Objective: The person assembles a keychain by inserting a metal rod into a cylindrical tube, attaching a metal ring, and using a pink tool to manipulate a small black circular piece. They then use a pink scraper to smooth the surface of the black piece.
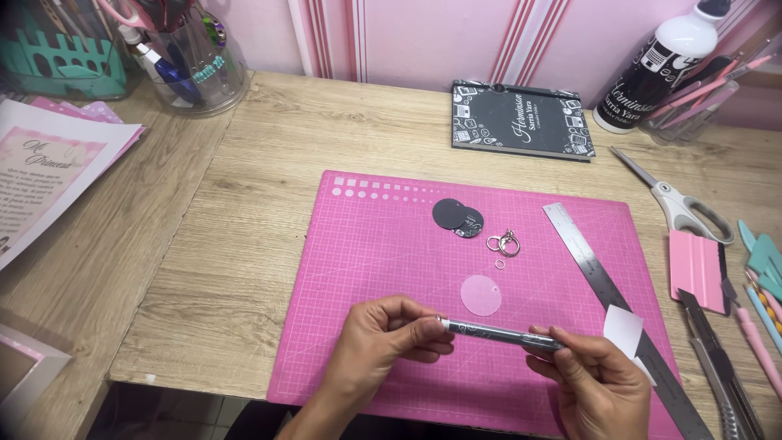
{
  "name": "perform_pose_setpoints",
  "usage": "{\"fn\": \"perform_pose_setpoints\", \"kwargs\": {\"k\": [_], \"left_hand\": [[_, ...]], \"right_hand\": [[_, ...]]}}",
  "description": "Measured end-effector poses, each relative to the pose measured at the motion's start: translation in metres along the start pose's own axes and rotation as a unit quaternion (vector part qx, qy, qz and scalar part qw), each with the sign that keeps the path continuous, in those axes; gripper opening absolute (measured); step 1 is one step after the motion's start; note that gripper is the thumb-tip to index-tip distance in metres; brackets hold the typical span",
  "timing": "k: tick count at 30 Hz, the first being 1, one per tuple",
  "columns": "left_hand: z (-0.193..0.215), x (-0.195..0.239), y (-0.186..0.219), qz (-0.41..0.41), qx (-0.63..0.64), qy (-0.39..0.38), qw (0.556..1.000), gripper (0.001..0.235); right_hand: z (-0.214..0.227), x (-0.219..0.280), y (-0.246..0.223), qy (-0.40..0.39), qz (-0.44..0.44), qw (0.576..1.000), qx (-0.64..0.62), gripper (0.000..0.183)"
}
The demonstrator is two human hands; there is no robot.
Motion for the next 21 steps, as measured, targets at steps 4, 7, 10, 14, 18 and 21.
{"fn": "perform_pose_setpoints", "kwargs": {"k": [4, 7, 10, 14, 18, 21], "left_hand": [[-0.003, 0.002, -0.005, 0.048, 0.010, -0.009, 0.999, 0.020], [-0.004, -0.002, -0.011, 0.064, -0.023, -0.032, 0.997, 0.028], [-0.008, -0.001, -0.007, 0.060, -0.066, -0.070, 0.994, 0.034], [-0.001, 0.003, -0.002, 0.080, -0.095, -0.095, 0.988, 0.018], [0.015, 0.010, 0.020, 0.034, -0.149, -0.094, 0.984, 0.012], [0.047, 0.017, 0.062, -0.039, -0.294, -0.005, 0.955, 0.006]], "right_hand": [[-0.001, 0.003, -0.008, -0.016, 0.052, 0.998, 0.011, 0.019], [-0.017, 0.011, -0.023, -0.037, 0.101, 0.994, 0.018, 0.018], [-0.022, 0.014, -0.028, -0.028, 0.125, 0.991, 0.044, 0.017], [-0.019, 0.007, -0.030, 0.009, 0.087, 0.995, 0.055, 0.012], [-0.019, 0.003, -0.026, 0.010, 0.069, 0.995, 0.071, 0.017], [0.001, 0.001, -0.003, 0.042, 0.019, 0.999, 0.024, 0.024]]}}
Point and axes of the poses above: each hand's wrist, its own x-axis away from the middle knuckle, its own z-axis out of the back of the hand, y = z × x, the point moved 8 cm from there along -x, towards the middle knuckle, and after that the axes turned 6 degrees about -y, right-handed, at the moved point
